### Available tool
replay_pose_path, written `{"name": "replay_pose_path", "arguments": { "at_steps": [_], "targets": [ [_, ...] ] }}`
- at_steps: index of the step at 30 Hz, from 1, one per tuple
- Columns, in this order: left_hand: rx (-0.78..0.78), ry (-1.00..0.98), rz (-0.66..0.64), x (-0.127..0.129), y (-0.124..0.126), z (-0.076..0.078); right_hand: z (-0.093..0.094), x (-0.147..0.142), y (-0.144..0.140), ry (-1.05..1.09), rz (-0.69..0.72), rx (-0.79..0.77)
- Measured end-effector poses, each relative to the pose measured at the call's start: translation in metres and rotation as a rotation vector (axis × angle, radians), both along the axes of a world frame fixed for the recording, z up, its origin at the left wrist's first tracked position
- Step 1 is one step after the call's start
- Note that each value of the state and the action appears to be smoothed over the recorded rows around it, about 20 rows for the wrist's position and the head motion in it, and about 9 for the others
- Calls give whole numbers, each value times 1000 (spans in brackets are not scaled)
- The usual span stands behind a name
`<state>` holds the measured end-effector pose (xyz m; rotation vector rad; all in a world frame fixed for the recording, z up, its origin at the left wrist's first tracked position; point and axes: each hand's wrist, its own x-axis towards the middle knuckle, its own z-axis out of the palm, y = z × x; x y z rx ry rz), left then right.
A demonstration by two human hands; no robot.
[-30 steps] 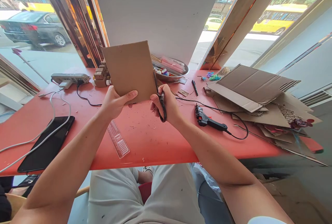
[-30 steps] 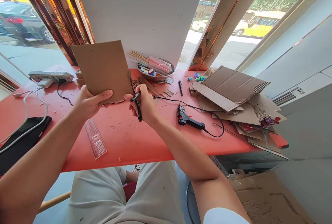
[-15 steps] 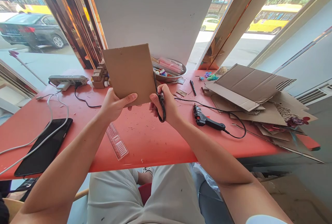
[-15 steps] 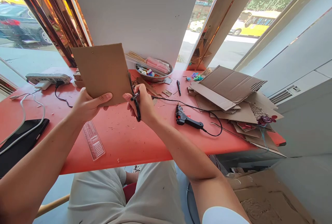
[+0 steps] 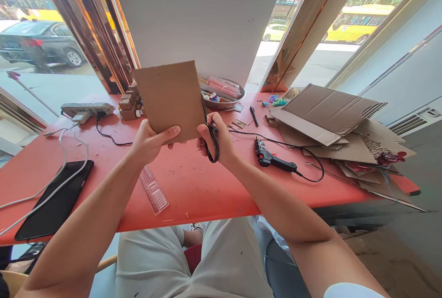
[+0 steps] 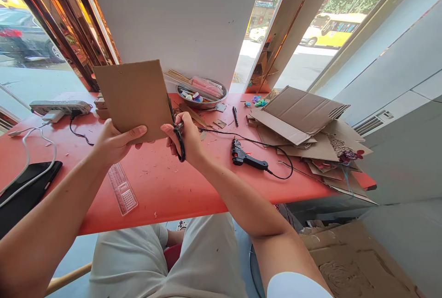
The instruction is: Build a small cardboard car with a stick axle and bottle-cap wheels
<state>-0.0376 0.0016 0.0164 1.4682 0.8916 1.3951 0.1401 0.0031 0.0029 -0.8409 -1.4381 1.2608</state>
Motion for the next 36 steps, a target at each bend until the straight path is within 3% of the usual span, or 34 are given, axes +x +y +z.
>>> {"name": "replay_pose_path", "arguments": {
  "at_steps": [6, 15, 24, 36],
  "targets": [
    [-15, -20, -44, 1, -1, -2, 5, 4, 3, -11, -67, 48],
    [-42, -27, -56, 2, -1, -4, 4, 6, 4, 18, -21, 18],
    [-56, -21, -36, 2, -3, 0, 3, 8, 6, -17, -34, 118],
    [-38, 1, -37, 0, -1, -3, 0, 4, 6, 15, -92, 48]
  ]
}}
